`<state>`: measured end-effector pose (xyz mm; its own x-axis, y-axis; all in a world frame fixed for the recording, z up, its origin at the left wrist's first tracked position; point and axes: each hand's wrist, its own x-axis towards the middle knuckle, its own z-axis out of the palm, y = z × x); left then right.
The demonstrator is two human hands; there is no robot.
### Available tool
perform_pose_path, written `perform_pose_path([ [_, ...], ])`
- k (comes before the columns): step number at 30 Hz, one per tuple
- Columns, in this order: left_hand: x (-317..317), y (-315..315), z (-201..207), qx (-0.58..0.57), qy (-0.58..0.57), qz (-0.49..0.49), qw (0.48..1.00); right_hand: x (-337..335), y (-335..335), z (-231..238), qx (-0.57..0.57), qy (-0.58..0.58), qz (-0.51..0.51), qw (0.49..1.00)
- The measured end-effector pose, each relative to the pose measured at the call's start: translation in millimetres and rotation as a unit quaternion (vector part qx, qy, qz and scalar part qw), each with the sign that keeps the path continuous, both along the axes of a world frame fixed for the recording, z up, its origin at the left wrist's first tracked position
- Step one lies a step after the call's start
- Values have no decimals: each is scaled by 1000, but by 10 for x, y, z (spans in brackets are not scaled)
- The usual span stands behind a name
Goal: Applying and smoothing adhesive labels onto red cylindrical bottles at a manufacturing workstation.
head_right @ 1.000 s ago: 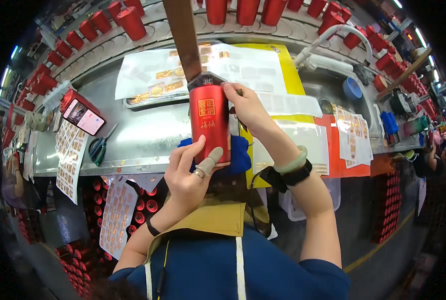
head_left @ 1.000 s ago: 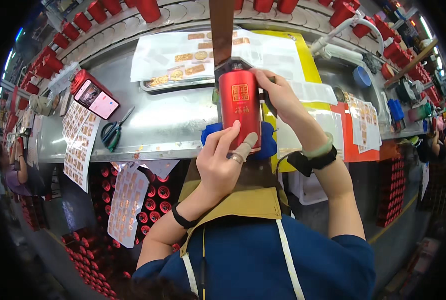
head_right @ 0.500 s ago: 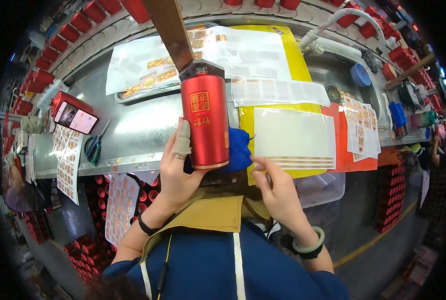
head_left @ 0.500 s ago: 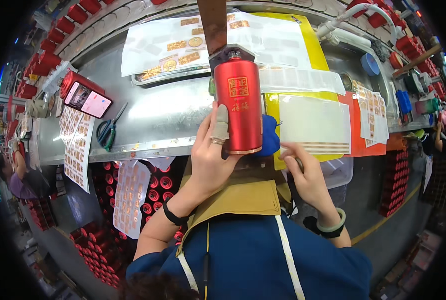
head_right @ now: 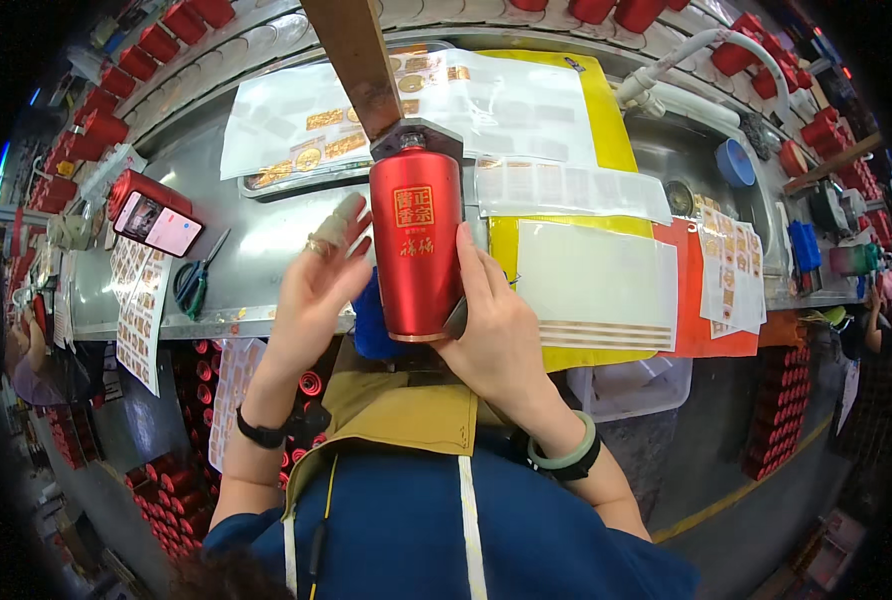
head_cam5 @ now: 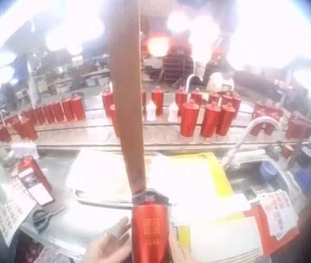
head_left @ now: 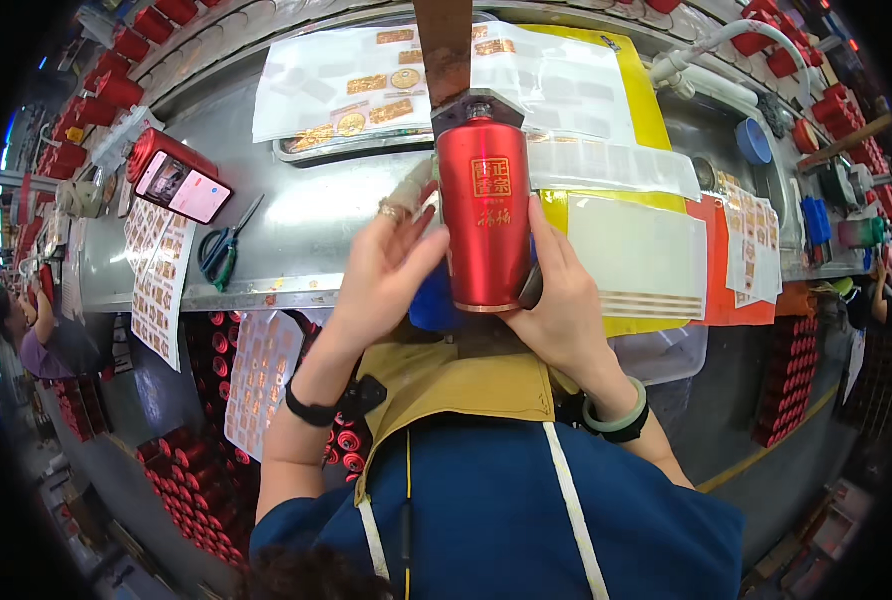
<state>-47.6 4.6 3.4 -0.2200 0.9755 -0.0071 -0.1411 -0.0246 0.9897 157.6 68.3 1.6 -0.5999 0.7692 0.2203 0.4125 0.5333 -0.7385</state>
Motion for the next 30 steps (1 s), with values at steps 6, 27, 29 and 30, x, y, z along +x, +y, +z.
perform_pose_path([
  [6,-347,558,30,-60,-56,-3,997,-16,-23,43,33,-12,-3,999],
  [27,-502,831,272,-181,-30,-56,981,-51,-44,38,22,-14,-12,1000],
  [29,-489,827,288,-186,-21,-53,981,-45,-42,32,20,-16,-12,1000],
  [30,-486,823,293,-189,-26,-50,980,-41,-40,28,18,-13,-12,1000],
])
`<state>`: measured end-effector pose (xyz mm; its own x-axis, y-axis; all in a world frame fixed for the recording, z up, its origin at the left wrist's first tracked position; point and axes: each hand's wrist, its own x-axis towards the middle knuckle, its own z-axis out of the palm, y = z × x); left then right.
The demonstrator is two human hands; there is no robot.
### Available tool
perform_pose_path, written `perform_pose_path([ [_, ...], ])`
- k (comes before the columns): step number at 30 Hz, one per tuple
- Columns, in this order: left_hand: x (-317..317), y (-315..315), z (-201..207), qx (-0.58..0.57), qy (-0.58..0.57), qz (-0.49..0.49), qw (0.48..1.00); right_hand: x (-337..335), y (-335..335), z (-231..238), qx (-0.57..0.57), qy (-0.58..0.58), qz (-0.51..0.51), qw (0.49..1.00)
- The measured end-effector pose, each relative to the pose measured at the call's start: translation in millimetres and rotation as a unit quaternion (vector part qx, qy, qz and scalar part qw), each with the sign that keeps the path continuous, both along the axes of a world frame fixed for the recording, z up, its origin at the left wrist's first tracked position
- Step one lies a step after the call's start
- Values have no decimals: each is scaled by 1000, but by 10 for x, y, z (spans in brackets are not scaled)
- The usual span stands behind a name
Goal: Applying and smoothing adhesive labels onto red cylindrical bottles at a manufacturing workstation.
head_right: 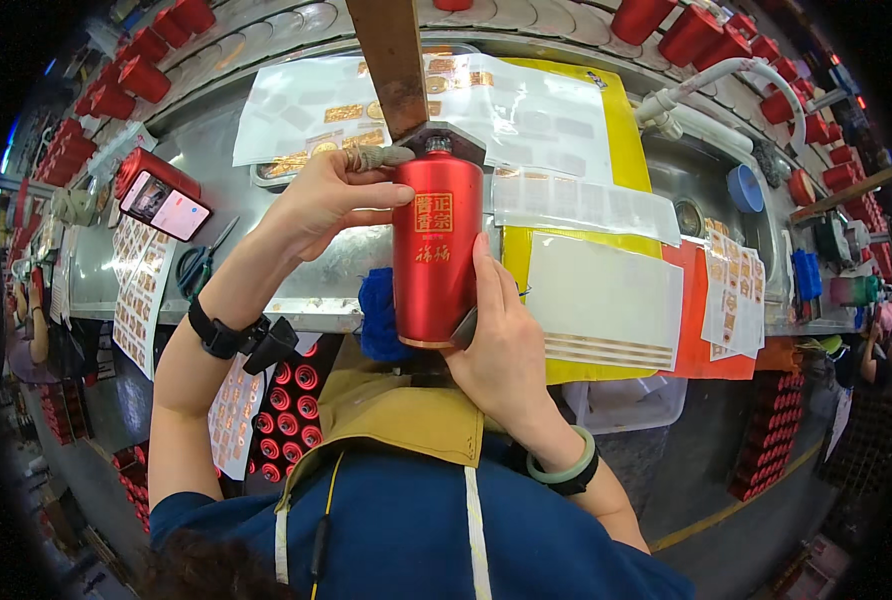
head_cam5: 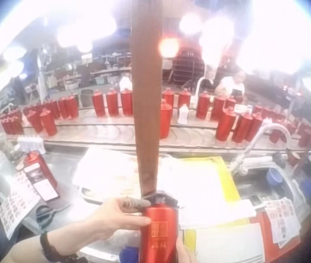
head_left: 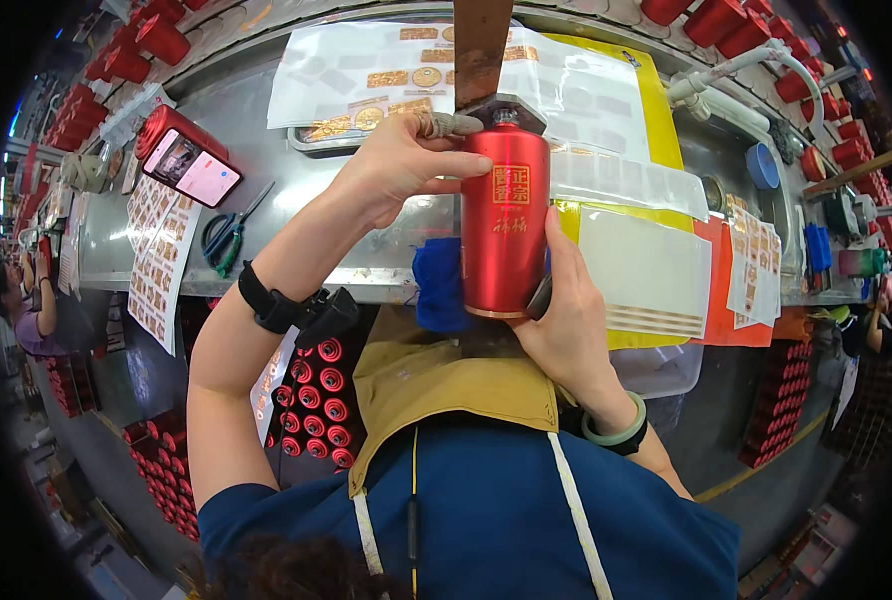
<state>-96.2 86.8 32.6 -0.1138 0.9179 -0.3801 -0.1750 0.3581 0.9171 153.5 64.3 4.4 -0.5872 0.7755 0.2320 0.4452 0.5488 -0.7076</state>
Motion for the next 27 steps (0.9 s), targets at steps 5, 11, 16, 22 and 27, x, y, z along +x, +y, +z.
perform_pose_path([
  [5,-31,-13,-35,-7,-16,3,1000,1,-7,-8,-12,3,-5,1000],
  [11,19,-25,-15,12,-11,-23,1000,21,6,-11,20,-7,5,1000],
  [16,199,-193,-26,117,104,14,988,15,-11,-12,0,-1,9,1000],
  [22,506,-326,-56,254,349,111,895,34,-5,-19,-49,0,-10,999],
  [27,631,-429,-112,253,447,126,849,26,2,-46,-9,-2,5,1000],
])
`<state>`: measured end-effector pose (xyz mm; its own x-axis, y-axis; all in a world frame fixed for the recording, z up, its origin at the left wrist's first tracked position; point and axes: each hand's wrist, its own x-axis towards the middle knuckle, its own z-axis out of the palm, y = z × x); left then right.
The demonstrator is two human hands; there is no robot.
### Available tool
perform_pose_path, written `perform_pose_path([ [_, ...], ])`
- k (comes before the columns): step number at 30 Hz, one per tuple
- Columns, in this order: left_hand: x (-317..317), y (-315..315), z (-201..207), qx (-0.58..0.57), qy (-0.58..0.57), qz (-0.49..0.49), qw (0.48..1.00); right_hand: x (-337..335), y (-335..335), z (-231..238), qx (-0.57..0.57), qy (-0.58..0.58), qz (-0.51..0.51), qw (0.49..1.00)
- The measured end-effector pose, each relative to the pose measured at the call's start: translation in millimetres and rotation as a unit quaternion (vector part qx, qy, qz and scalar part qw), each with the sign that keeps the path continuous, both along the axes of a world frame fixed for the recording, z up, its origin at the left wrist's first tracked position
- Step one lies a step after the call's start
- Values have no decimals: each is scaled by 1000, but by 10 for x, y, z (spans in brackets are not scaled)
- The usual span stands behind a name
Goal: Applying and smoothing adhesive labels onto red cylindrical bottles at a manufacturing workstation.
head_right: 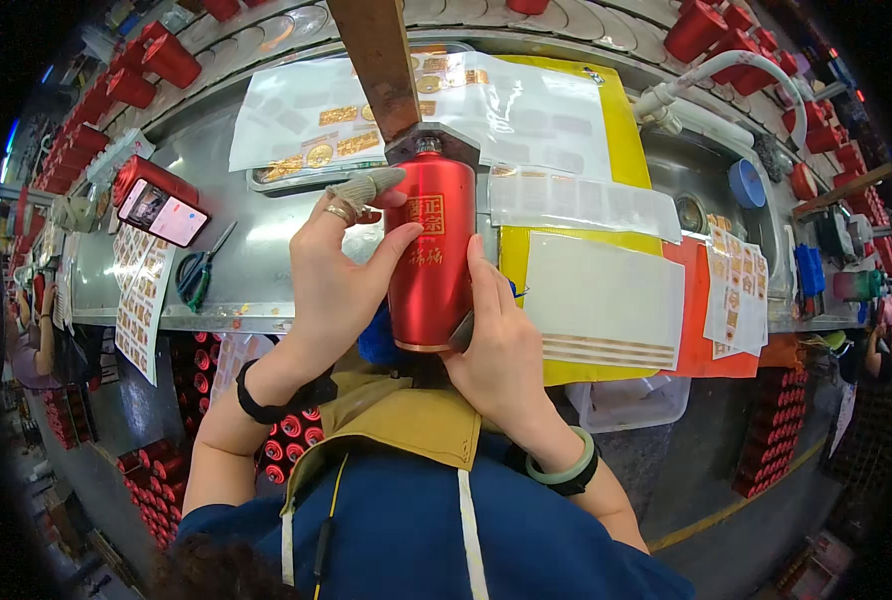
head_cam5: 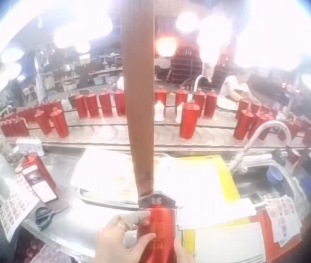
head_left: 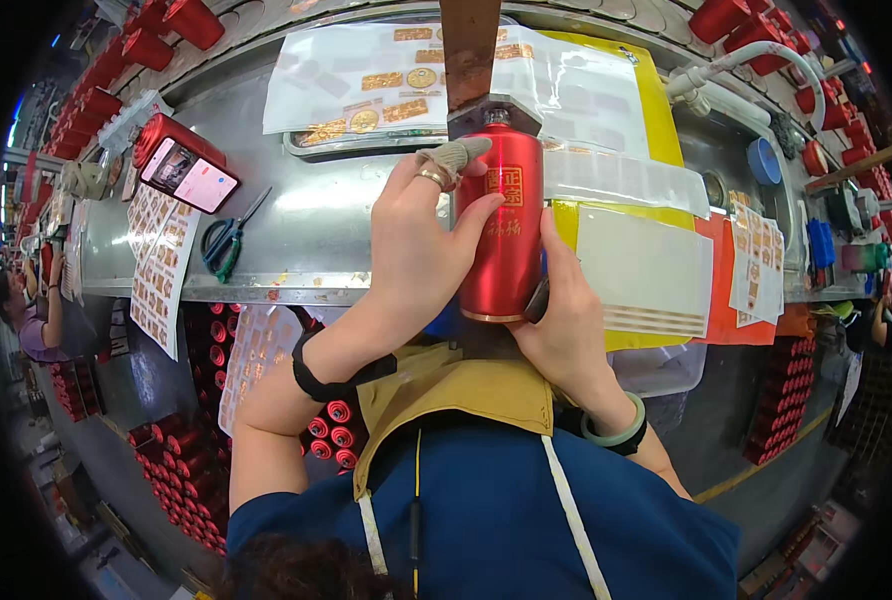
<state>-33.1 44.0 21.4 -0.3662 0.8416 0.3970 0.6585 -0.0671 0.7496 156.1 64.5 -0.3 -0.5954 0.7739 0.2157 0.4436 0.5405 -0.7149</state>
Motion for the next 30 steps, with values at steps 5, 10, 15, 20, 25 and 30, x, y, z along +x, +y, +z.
perform_pose_path([
  [5,51,58,-22,72,-44,17,996,3,-1,10,4,2,1,1000],
  [10,33,123,-24,12,-98,34,995,-12,-7,37,-34,10,-13,999],
  [15,5,178,-122,34,41,33,998,-7,0,18,-14,11,-5,1000],
  [20,68,149,-177,81,64,28,994,-4,0,31,-14,9,-1,1000],
  [25,142,86,-207,111,62,23,992,8,-2,14,-55,21,-5,998],
  [30,143,74,-187,105,-12,51,993,8,-8,9,-59,22,-4,998],
])
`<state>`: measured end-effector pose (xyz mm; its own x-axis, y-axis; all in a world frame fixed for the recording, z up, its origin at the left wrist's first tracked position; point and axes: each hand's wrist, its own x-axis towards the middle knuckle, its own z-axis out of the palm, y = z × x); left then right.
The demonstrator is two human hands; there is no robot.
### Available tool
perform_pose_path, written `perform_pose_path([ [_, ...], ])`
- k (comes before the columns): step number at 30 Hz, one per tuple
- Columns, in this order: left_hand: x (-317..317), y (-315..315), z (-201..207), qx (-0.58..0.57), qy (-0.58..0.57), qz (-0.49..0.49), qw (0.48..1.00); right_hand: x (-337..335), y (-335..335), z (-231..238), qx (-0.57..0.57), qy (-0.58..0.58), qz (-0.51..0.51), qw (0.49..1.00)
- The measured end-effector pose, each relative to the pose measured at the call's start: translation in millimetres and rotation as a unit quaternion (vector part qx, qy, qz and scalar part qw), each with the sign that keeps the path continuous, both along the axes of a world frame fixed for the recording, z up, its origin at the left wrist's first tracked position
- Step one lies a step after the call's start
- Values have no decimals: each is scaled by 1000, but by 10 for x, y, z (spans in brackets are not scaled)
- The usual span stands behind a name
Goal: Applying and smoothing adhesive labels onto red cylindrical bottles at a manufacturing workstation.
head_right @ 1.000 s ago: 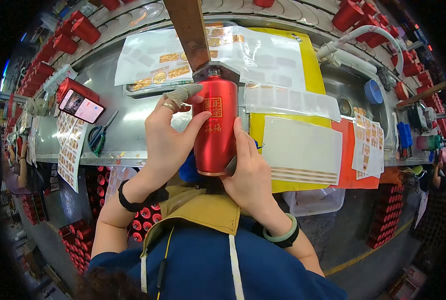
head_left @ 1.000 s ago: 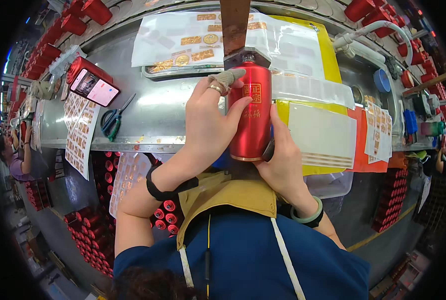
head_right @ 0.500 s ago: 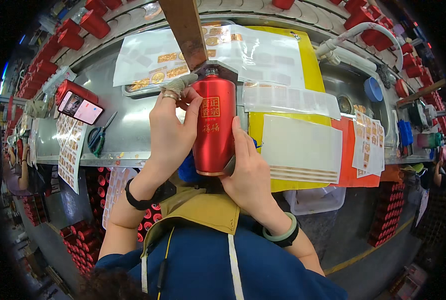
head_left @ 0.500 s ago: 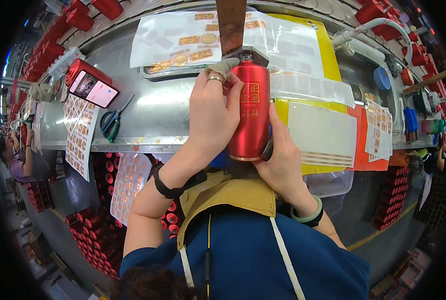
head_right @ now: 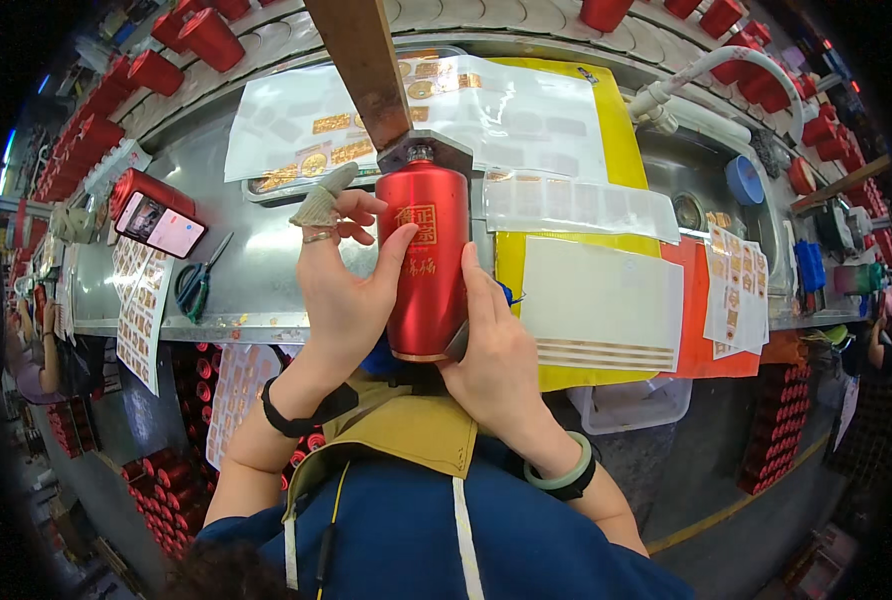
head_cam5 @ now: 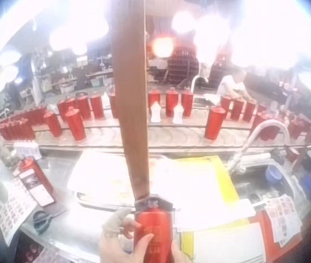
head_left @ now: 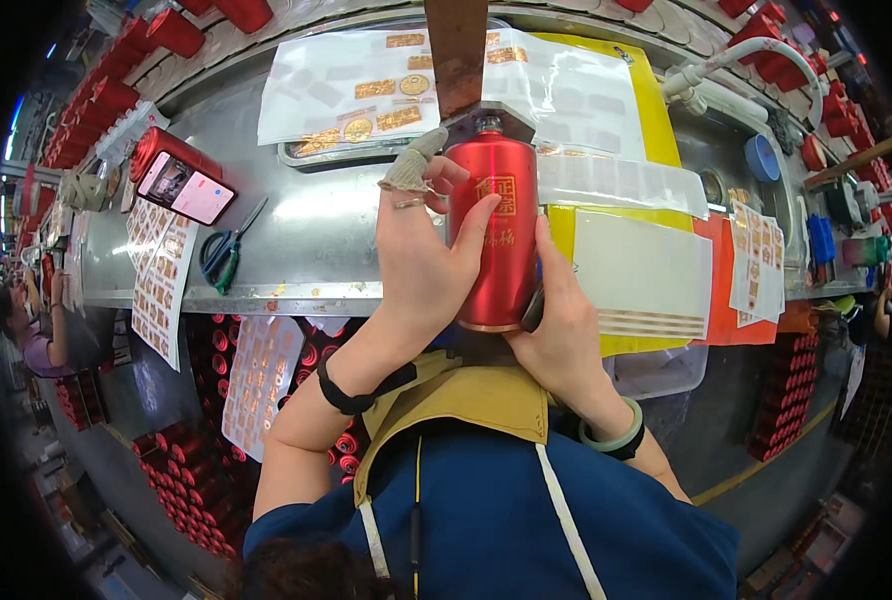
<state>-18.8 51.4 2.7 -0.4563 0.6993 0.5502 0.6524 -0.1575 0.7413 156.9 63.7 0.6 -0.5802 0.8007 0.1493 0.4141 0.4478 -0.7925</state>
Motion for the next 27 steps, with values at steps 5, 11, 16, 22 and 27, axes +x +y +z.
perform_pose_path([
  [5,-14,35,-26,-15,-16,-22,1000,0,0,-6,3,-7,-1,1000],
  [11,-36,49,-69,-5,41,-15,999,-15,-7,13,-17,-1,-2,1000],
  [16,-54,82,-4,25,79,-39,996,-17,-4,35,15,-30,-4,999],
  [22,-138,101,-16,68,173,-53,981,-23,-6,8,16,-15,-4,1000],
  [27,-195,79,-26,52,156,-85,983,-19,-8,26,10,-12,-6,1000],
])
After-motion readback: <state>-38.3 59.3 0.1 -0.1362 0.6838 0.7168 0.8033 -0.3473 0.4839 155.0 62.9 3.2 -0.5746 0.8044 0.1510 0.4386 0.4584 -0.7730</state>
